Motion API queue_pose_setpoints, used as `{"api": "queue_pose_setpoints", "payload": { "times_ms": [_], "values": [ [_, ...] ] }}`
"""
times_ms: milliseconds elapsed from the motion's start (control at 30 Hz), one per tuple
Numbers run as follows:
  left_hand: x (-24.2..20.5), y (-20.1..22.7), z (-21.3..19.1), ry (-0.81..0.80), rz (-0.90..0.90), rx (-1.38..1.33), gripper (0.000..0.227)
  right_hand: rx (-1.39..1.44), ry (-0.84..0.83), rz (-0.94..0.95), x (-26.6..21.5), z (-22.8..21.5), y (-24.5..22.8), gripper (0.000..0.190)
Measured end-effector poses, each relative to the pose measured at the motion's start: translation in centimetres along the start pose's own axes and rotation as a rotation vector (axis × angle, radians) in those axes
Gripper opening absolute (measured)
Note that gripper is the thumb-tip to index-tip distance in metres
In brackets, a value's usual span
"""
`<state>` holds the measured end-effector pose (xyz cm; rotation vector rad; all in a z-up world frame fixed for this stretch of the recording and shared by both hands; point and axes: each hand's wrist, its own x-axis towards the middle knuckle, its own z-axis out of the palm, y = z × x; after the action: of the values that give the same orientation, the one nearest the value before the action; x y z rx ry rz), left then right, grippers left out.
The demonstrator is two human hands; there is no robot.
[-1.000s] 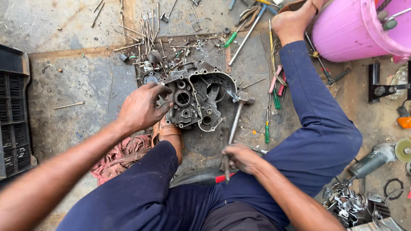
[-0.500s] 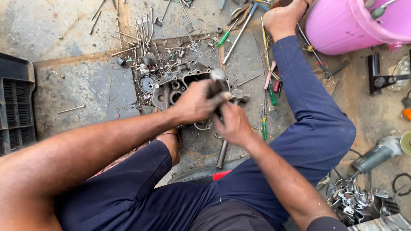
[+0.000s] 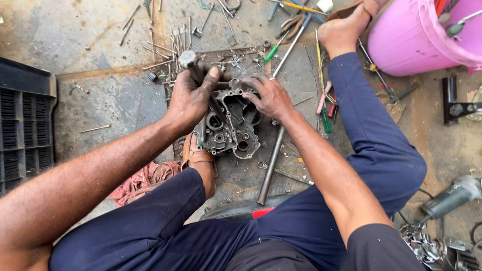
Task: The person sits on the floor and uses a hammer and a metal rod to strike and dislodge parts from a disassembled engine casing. They repeatedly hit the metal rod against the engine block and occasionally wipe their face with a cloth.
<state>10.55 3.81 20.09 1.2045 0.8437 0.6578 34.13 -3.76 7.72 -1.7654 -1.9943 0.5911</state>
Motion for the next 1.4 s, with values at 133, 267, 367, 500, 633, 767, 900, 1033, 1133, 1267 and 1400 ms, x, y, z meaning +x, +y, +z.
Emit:
{"api": "queue_pose_setpoints", "payload": {
  "times_ms": [133,267,367,500,633,767,900,1033,1133,1267,1400],
  "values": [
    [-0.7,0.2,-1.5,0.058,-0.022,0.040,0.028,0.078,-0.081,0.058,0.6,1.4,0.6,0.034],
    [-1.4,-0.3,-2.5,0.114,-0.051,0.131,0.029,0.118,-0.074,0.178,1.3,1.8,0.7,0.032],
    [-1.5,-0.9,-2.4,0.087,0.023,0.093,0.029,0.159,-0.061,0.272,2.7,1.8,-0.4,0.028],
    [-1.6,-1.5,-1.4,0.030,0.104,-0.027,0.025,0.196,-0.002,0.399,2.6,1.8,-1.6,0.031],
    [-1.5,-2.1,-0.3,-0.045,0.118,-0.016,0.023,0.212,0.118,0.425,2.4,3.7,-1.9,0.031],
    [-1.3,-3.0,0.8,-0.153,0.117,-0.011,0.026,0.215,0.187,0.407,2.4,4.5,-1.5,0.025],
    [-1.2,-4.4,0.6,-0.199,0.086,0.095,0.031,0.205,0.167,0.425,2.3,4.0,-1.9,0.032],
    [-1.2,-5.7,0.3,-0.234,0.115,0.088,0.033,0.220,0.140,0.456,2.3,3.3,-2.6,0.038],
    [-1.4,-6.2,0.1,-0.228,0.089,0.108,0.034,0.230,0.156,0.440,2.2,3.1,-2.8,0.038],
    [-1.5,-6.2,0.0,-0.231,0.046,0.136,0.033,0.239,0.139,0.438,2.2,3.4,-2.4,0.041],
    [-1.0,-4.9,-0.2,-0.272,0.164,0.326,0.030,0.247,0.150,0.424,2.1,3.8,-2.0,0.040]
  ]
}}
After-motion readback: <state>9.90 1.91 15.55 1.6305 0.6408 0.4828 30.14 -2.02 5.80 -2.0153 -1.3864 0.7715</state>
